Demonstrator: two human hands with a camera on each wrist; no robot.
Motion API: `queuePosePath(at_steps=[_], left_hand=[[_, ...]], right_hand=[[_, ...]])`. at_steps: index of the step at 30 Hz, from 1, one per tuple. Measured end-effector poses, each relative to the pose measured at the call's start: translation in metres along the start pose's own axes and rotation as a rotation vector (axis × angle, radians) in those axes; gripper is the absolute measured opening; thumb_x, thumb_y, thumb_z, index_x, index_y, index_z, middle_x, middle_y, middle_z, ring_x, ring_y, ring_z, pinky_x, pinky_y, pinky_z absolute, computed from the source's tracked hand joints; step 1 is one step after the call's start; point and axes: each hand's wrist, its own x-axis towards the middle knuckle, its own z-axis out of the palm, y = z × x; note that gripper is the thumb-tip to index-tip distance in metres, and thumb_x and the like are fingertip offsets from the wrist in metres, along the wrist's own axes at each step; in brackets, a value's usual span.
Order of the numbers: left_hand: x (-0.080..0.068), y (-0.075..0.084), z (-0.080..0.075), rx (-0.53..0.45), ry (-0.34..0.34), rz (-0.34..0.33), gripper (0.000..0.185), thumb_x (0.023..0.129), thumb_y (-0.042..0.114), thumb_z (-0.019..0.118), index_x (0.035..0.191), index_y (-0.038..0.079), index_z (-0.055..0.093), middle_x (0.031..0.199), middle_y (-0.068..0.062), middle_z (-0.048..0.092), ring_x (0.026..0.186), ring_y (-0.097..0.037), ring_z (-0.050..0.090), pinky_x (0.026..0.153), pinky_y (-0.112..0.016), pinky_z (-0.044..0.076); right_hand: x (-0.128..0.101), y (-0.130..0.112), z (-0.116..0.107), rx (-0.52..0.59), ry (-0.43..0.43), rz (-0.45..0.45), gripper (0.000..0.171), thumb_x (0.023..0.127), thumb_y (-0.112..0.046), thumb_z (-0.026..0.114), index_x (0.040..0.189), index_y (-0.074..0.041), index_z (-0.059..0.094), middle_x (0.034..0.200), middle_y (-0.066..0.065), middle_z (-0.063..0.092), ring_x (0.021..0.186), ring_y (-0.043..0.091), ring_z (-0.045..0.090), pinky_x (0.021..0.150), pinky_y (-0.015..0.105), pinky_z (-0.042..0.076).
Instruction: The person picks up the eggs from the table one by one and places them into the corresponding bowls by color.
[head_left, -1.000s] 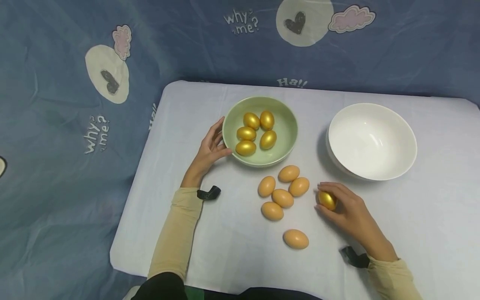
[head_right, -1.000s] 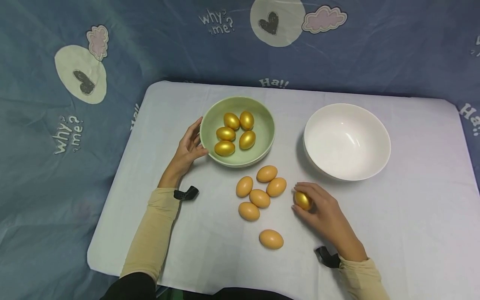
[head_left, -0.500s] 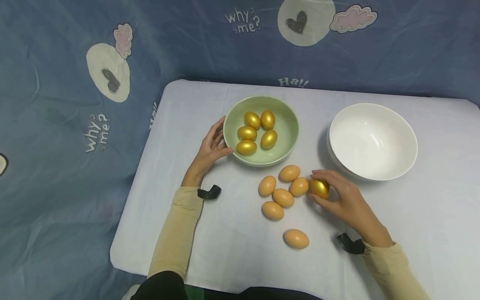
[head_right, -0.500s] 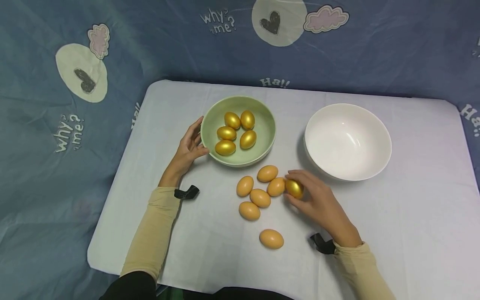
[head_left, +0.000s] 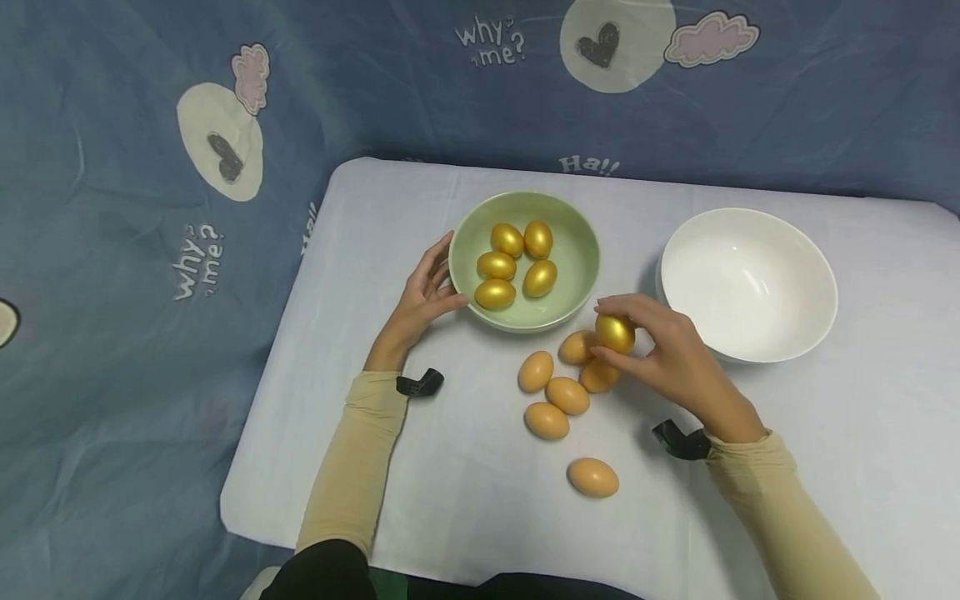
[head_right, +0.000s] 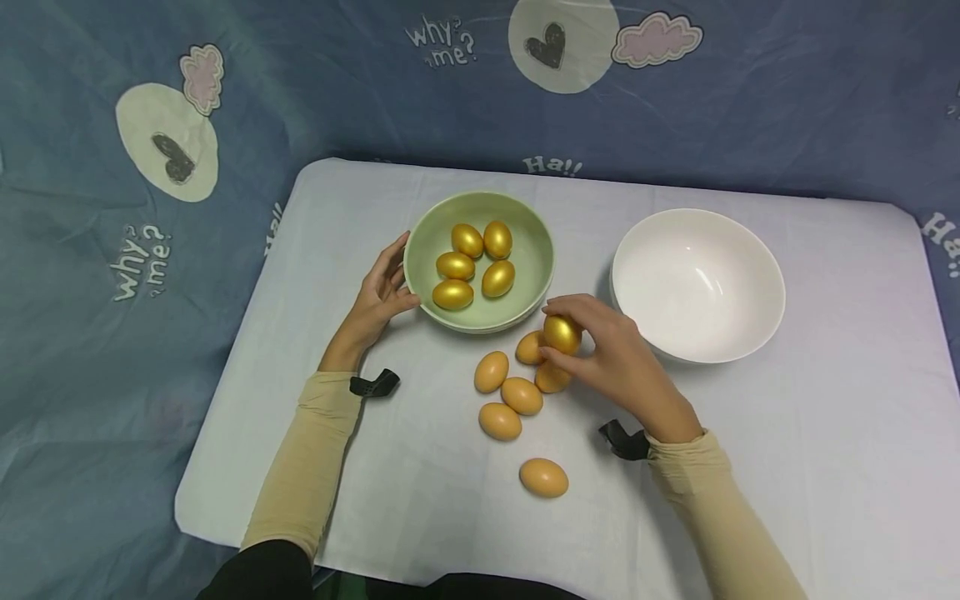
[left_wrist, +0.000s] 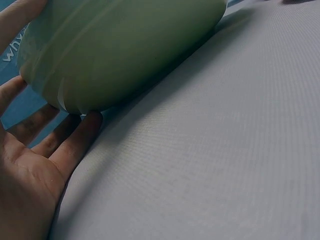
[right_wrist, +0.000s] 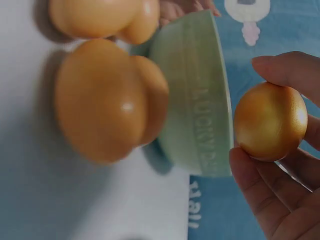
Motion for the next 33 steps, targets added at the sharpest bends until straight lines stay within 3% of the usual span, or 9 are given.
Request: queuePosePath(at_steps=[5,14,25,33], left_hand=[[-0.001,0.001,0.001,0.001,-0.001,0.003,0.104,0.081,0.035,0.090,0.164,0.023,0.027,0.169,-0.005,0.029,0.156,-0.025,0.032,0.124,-0.034,0.043],[0.000,0.000,0.000,0.005,-0.003,0.006,0.110,0.077,0.045,0.090,0.164,0.024,0.027,0.169,-0.005,0.028,0.155,-0.025,0.033,0.123,-0.034,0.045],[0.000,0.002,0.000,0.005,-0.003,-0.011,0.111,0.077,0.045,0.091,0.164,0.024,0.026,0.170,-0.003,0.027,0.155,-0.025,0.033,0.124,-0.036,0.044],[0.000,0.001,0.001,0.001,0.000,-0.005,0.112,0.075,0.047,0.091,0.164,0.025,0.027,0.169,-0.004,0.027,0.155,-0.025,0.033,0.121,-0.031,0.047]], right_hand=[[0.022,-0.006,-0.003,-0.013,-0.028,0.000,0.053,0.078,-0.010,0.091,0.125,-0.008,0.070,0.126,0.007,0.073,0.110,0.019,0.069,0.096,0.012,0.055],[0.060,-0.010,-0.008,0.008,-0.096,0.040,0.049,0.082,-0.013,0.088,0.126,-0.008,0.069,0.125,0.007,0.072,0.111,0.018,0.066,0.095,0.039,0.062],[0.108,-0.013,-0.004,0.003,-0.178,0.108,0.049,0.084,-0.017,0.087,0.128,-0.005,0.068,0.122,0.010,0.071,0.108,0.024,0.067,0.096,0.042,0.062],[0.147,-0.012,0.008,-0.030,-0.294,0.171,0.045,0.085,-0.021,0.086,0.123,-0.005,0.068,0.122,0.010,0.070,0.110,0.024,0.064,0.099,0.041,0.058]])
